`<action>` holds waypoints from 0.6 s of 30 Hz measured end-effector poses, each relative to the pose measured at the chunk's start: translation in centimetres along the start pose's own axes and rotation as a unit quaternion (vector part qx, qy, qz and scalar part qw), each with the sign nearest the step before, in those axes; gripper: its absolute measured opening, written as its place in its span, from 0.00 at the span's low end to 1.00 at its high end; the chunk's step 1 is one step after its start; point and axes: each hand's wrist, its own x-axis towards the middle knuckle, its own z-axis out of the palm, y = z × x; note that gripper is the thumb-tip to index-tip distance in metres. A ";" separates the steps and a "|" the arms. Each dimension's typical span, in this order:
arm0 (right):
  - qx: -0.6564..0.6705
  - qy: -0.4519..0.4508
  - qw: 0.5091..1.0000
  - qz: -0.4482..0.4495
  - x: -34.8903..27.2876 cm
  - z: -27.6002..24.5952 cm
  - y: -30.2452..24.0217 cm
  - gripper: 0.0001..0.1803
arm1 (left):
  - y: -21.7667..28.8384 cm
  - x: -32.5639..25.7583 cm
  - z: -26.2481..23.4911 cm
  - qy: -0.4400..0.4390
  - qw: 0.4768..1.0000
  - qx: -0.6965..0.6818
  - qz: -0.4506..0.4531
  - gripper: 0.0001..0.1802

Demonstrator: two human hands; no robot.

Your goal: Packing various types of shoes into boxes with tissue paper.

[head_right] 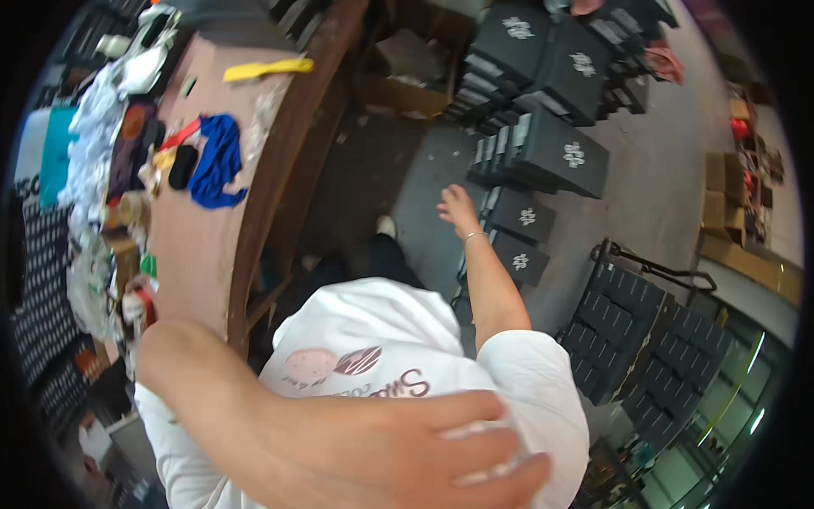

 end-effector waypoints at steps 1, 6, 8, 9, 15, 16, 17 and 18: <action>-0.074 -0.068 0.995 0.013 -1.3 3.8 0.6 0.27 | 0.5 -0.1 1.1 0.034 0.998 0.057 -0.012 0.15; -0.497 -0.347 0.764 -0.220 -5.9 16.7 3.9 0.24 | 2.4 -4.9 3.7 0.093 0.967 0.235 -0.032 0.18; -0.503 -0.421 0.733 -0.182 -8.1 19.8 2.5 0.24 | 4.1 -10.8 -0.4 -0.018 0.985 0.139 -0.097 0.21; -0.515 -0.425 0.723 -0.177 -8.6 21.4 2.0 0.25 | 5.8 -14.1 -2.1 -0.031 0.951 0.158 -0.264 0.26; -0.479 -0.394 0.751 -0.227 -10.7 29.8 1.9 0.27 | 21.5 -48.8 -2.2 0.236 0.383 0.558 -0.697 0.28; -0.466 -0.436 0.733 -0.234 -12.3 32.4 1.3 0.27 | 27.0 -56.6 0.0 0.230 0.289 0.596 -0.713 0.30; -0.430 -0.481 0.717 -0.264 -14.2 35.2 1.7 0.27 | 33.3 -64.8 4.1 0.201 0.146 0.575 -0.780 0.31; -0.409 -0.519 0.698 -0.277 -16.5 38.0 1.5 0.26 | 35.3 -67.9 6.4 0.251 0.153 0.515 -0.805 0.33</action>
